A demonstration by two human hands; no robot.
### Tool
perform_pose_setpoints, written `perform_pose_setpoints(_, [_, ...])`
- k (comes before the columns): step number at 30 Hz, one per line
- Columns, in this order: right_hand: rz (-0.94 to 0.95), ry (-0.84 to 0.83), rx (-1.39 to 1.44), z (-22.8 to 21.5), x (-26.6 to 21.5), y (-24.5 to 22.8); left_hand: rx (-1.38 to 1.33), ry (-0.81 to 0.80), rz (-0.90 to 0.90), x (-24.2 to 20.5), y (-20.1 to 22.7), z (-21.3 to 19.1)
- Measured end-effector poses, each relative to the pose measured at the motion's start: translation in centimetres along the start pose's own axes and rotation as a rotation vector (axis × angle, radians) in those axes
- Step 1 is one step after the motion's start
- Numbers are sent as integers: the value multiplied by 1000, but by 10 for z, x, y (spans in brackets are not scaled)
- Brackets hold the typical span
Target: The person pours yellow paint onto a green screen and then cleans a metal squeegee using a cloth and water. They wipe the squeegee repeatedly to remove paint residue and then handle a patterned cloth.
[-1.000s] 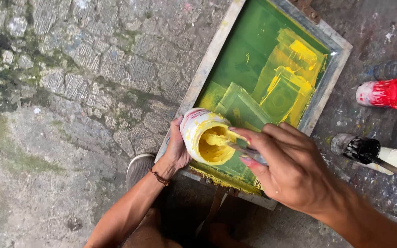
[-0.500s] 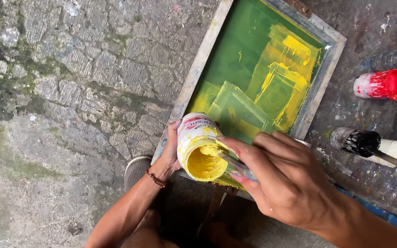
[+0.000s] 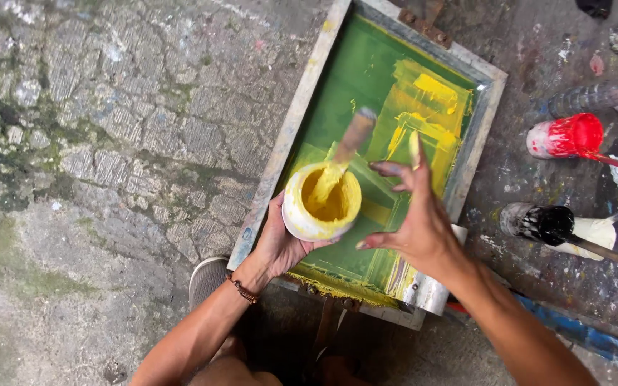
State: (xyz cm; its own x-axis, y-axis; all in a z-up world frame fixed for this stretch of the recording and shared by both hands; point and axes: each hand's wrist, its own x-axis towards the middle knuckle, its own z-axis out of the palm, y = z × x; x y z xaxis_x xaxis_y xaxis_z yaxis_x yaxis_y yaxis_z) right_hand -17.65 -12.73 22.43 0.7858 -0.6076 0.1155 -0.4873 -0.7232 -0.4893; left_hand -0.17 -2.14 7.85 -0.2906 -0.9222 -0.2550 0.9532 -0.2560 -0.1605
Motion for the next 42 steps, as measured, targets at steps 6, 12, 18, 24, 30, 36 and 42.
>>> perform_pose_setpoints(6, [177,100,235,10,-37,9,162,143,32,31,-23,34])
perform_pose_setpoints(12, [356,473,627,-12,-32,21,542,44,20,66,-56,112])
perform_pose_setpoints(18, [461,921,686,-4,-46,142,1124,-115,72,104,-74,126])
perform_pose_setpoints(24, [753,1325,362,-37,-78,290,1394,85,124,79,-58,121])
perform_pose_setpoints(30, [872,1408,-62,-35,-114,372,1517,334,162,54,-24,86])
perform_pose_setpoints(36, [971,1371,-81,0,-117,417,1557,395,189,50,-7,52])
perform_pose_setpoints(42, [1126,1507,114,4,-107,443,1595,454,145,49,-1,42])
